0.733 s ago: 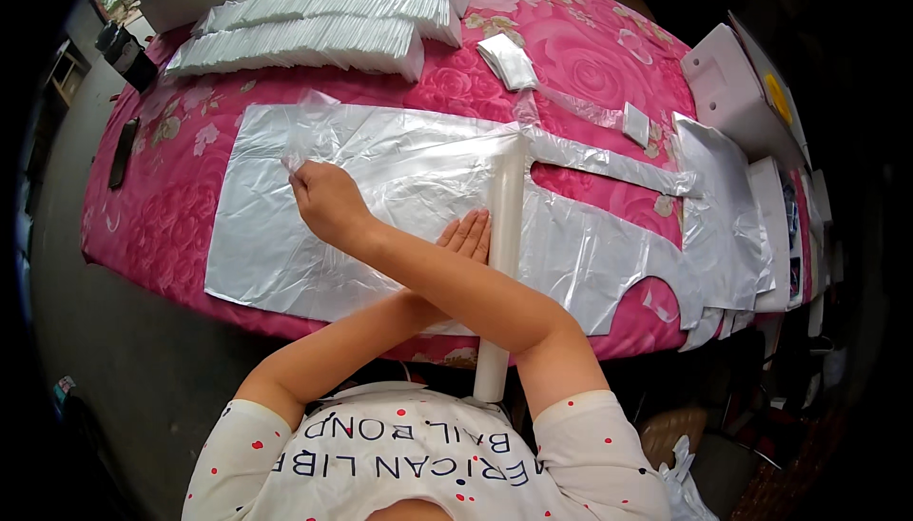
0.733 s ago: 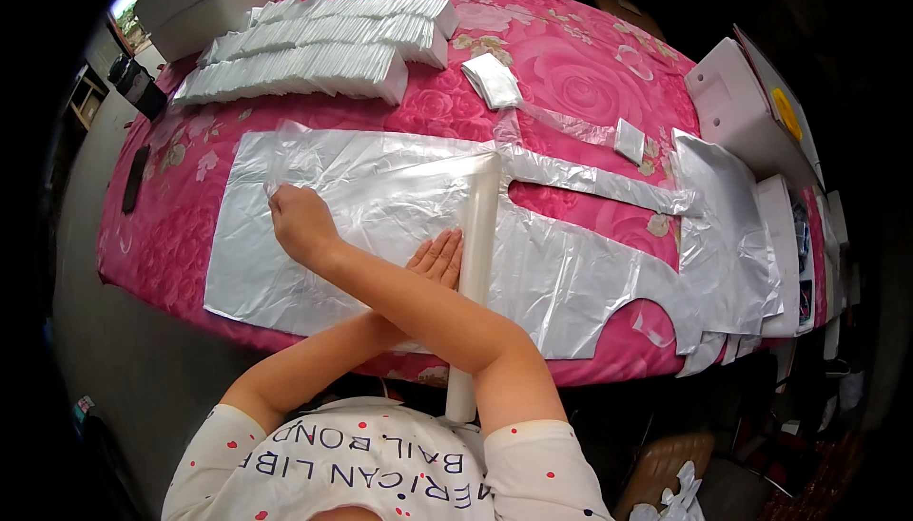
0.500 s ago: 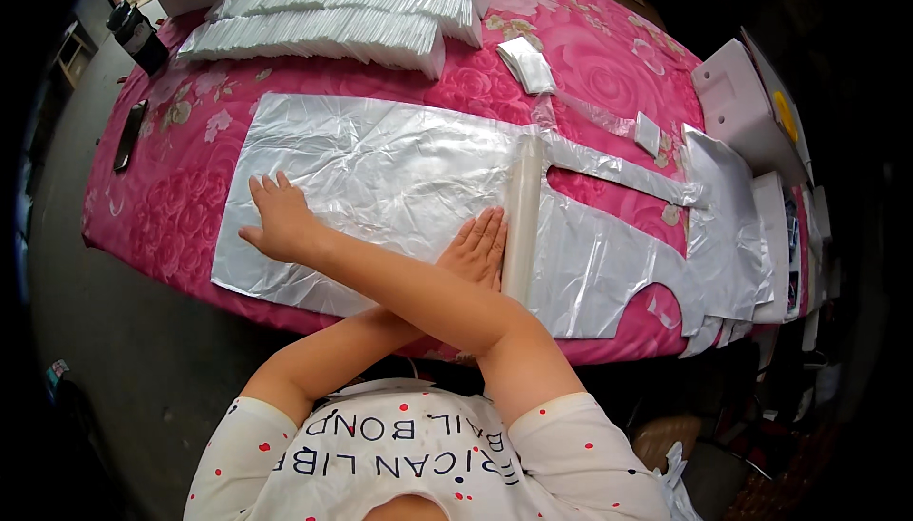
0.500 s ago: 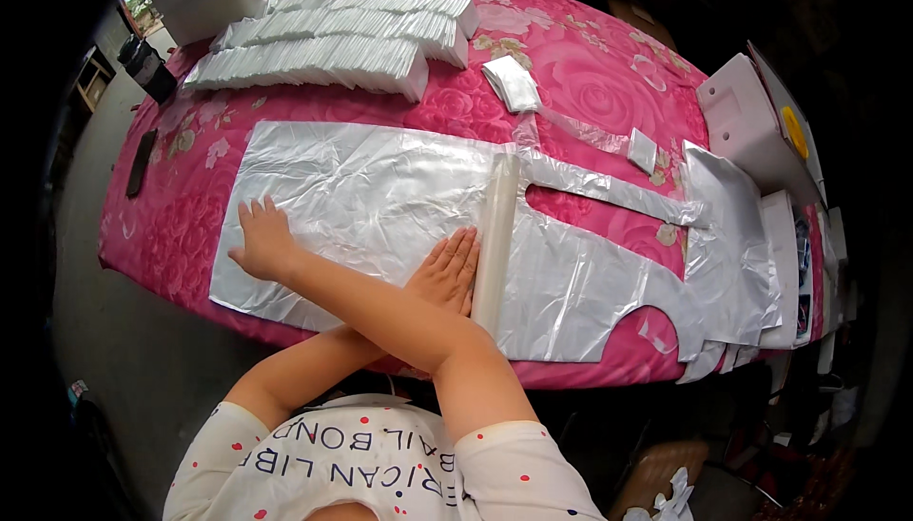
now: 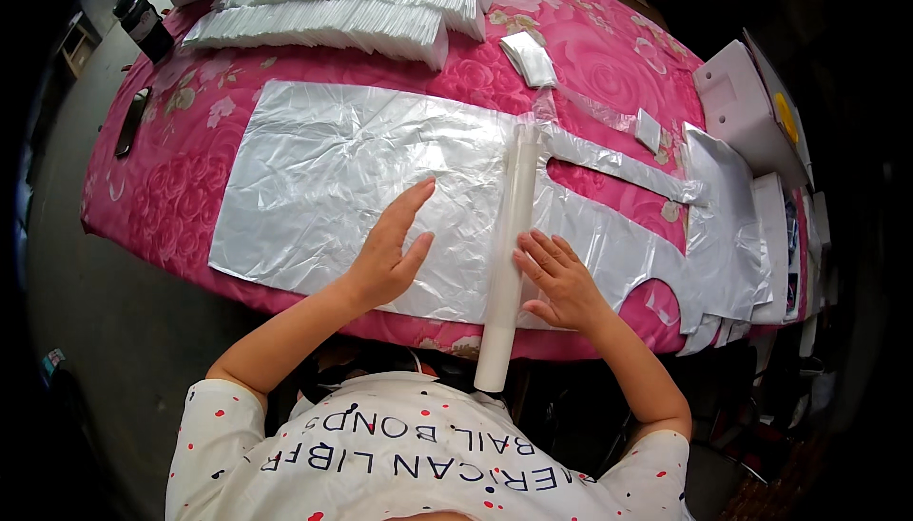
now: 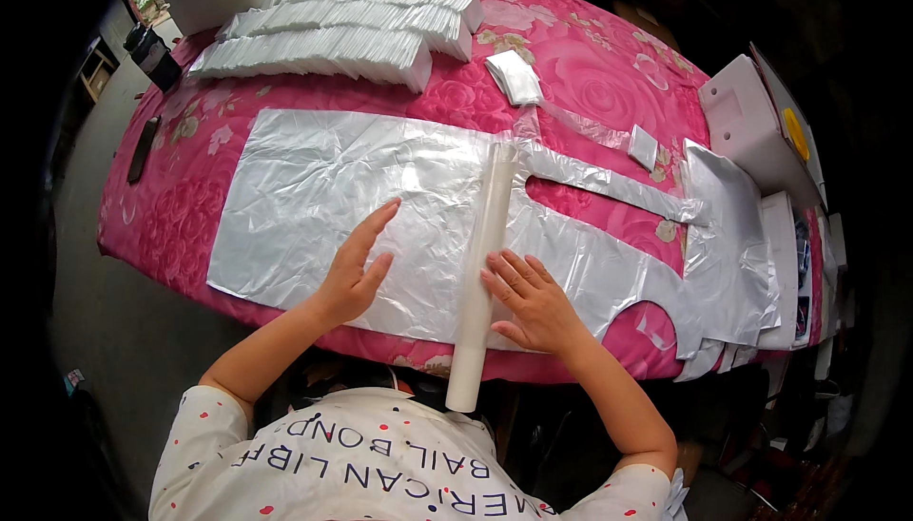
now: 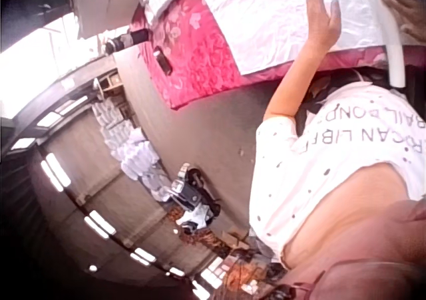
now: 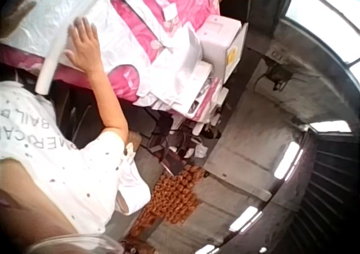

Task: The person wraps small white rectangular items in clear plastic film on a pink floral table. They unroll the film, place an item, fold the film around it, and set the wrapped item aside, repeating the process.

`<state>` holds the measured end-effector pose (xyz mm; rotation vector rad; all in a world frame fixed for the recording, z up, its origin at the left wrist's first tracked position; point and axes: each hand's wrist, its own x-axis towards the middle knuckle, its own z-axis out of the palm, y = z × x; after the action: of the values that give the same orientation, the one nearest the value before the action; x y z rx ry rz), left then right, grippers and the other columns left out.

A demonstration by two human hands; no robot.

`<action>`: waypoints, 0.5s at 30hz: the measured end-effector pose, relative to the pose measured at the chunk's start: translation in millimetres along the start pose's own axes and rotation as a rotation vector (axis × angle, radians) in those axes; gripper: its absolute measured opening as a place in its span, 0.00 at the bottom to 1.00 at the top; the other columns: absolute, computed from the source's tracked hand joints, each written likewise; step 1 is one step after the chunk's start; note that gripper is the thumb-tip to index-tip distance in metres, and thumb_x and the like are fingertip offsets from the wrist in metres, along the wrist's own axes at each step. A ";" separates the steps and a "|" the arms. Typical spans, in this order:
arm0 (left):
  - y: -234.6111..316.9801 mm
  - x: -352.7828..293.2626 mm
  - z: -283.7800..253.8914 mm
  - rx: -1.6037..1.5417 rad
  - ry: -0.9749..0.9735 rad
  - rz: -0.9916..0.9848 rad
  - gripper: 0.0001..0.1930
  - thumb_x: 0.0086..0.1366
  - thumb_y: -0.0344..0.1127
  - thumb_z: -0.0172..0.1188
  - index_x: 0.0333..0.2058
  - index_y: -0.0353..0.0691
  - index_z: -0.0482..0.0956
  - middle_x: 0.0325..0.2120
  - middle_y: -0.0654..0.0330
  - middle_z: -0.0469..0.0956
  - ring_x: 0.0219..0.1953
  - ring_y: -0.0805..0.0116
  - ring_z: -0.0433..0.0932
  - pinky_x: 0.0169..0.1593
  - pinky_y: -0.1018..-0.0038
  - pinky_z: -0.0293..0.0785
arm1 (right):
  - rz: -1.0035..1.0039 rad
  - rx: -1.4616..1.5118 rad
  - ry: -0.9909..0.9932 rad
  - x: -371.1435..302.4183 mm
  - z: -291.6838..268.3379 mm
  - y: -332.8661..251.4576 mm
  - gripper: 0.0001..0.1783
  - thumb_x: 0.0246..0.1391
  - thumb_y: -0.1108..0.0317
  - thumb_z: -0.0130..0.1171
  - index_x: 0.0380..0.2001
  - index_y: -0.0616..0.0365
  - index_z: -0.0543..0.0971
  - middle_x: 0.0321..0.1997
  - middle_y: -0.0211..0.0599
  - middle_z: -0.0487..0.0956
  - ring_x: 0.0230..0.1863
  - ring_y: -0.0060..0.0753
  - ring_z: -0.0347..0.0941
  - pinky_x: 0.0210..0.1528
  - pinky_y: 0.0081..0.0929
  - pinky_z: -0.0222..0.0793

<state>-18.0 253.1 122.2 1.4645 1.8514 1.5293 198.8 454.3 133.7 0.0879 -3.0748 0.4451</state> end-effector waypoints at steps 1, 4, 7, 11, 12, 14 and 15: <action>-1.2 -6.8 -15.0 -0.044 0.053 -0.065 0.26 0.61 0.29 0.47 0.59 0.36 0.57 0.59 0.50 0.59 0.62 0.55 0.56 0.63 0.66 0.51 | -0.043 0.014 0.014 11.9 2.8 -1.8 0.36 0.56 0.41 0.39 0.60 0.54 0.62 0.67 0.38 0.56 0.69 0.42 0.43 0.68 0.41 0.37; -5.5 -27.4 -62.1 -0.115 0.208 -0.150 0.24 0.66 0.35 0.40 0.60 0.35 0.56 0.60 0.53 0.58 0.62 0.61 0.56 0.62 0.66 0.52 | -0.207 0.015 0.019 78.2 17.0 -27.6 0.37 0.56 0.39 0.37 0.60 0.54 0.61 0.67 0.38 0.55 0.70 0.43 0.41 0.68 0.42 0.36; -12.5 -52.1 -108.6 -0.157 0.366 -0.233 0.27 0.68 0.46 0.36 0.60 0.34 0.54 0.61 0.52 0.56 0.64 0.62 0.52 0.64 0.66 0.46 | -0.508 0.252 -0.006 162.0 40.0 -99.0 0.37 0.57 0.39 0.35 0.60 0.55 0.61 0.65 0.40 0.57 0.68 0.45 0.45 0.67 0.42 0.39; -22.4 -106.2 -157.3 -0.233 0.565 -0.323 0.26 0.70 0.46 0.33 0.59 0.34 0.57 0.59 0.53 0.59 0.62 0.62 0.56 0.62 0.67 0.50 | -0.799 0.637 -0.011 209.5 26.0 -177.5 0.28 0.55 0.50 0.49 0.52 0.58 0.69 0.55 0.42 0.69 0.60 0.44 0.61 0.61 0.41 0.54; -20.0 -120.4 -164.7 -0.231 0.591 -0.359 0.26 0.70 0.46 0.33 0.59 0.34 0.57 0.59 0.53 0.59 0.62 0.62 0.57 0.62 0.68 0.50 | -0.828 0.679 0.003 216.7 22.9 -182.2 0.25 0.54 0.53 0.52 0.51 0.58 0.70 0.53 0.42 0.71 0.58 0.43 0.64 0.60 0.40 0.56; -17.9 -148.5 -173.4 -0.241 0.625 -0.438 0.26 0.70 0.47 0.33 0.59 0.34 0.57 0.58 0.53 0.60 0.61 0.63 0.59 0.61 0.69 0.52 | -0.706 0.508 0.198 229.2 20.6 -161.4 0.19 0.50 0.59 0.56 0.43 0.60 0.74 0.48 0.42 0.74 0.53 0.43 0.67 0.57 0.40 0.59; -15.9 -163.4 -175.1 -0.207 0.614 -0.447 0.27 0.70 0.48 0.34 0.58 0.33 0.58 0.58 0.53 0.61 0.60 0.62 0.60 0.60 0.69 0.54 | -0.637 0.383 0.240 234.9 24.5 -144.4 0.19 0.50 0.59 0.56 0.43 0.59 0.74 0.49 0.41 0.74 0.54 0.42 0.67 0.58 0.41 0.57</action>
<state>-91.2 24.5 118.1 0.4544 2.0574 1.9778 -27.4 297.1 160.6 0.9080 -2.4922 0.8958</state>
